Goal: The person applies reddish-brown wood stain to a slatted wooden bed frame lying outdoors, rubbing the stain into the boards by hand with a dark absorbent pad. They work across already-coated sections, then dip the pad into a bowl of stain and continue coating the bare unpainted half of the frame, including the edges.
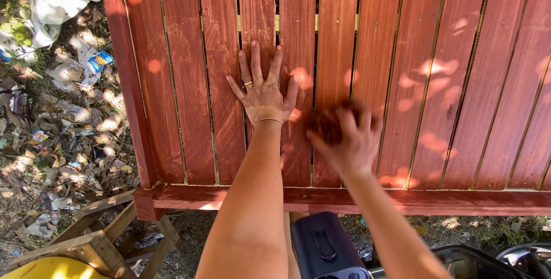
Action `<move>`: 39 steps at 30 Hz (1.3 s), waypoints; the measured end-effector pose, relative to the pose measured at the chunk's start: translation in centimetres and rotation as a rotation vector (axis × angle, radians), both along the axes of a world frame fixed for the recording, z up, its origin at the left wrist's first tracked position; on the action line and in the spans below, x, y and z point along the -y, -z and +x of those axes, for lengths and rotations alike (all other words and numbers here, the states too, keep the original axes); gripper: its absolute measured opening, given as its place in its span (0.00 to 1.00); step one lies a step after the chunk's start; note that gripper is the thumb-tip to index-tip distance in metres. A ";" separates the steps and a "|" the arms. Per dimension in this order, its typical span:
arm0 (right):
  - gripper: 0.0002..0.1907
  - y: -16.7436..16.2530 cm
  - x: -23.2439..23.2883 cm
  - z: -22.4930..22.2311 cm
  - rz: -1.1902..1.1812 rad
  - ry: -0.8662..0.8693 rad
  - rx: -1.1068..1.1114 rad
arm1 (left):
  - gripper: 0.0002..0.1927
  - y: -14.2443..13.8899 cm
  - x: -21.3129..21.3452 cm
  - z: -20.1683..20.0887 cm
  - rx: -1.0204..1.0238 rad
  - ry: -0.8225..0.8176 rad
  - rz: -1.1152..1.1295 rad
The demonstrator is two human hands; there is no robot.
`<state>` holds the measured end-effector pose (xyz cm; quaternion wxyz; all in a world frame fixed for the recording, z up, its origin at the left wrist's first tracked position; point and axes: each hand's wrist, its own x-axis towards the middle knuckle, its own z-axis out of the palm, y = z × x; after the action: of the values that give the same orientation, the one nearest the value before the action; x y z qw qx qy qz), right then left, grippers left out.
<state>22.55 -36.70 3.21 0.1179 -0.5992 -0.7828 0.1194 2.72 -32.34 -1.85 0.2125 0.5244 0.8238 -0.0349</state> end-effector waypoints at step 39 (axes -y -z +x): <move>0.28 1.4 -26.3 -8.9 -0.116 0.300 0.105 | 0.35 1.3 1.8 0.9 0.001 0.018 0.088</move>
<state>13.67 -10.45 1.83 0.0585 -0.7204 -0.6816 0.1140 3.63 -34.15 -3.19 0.1894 0.5407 0.8196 -0.0002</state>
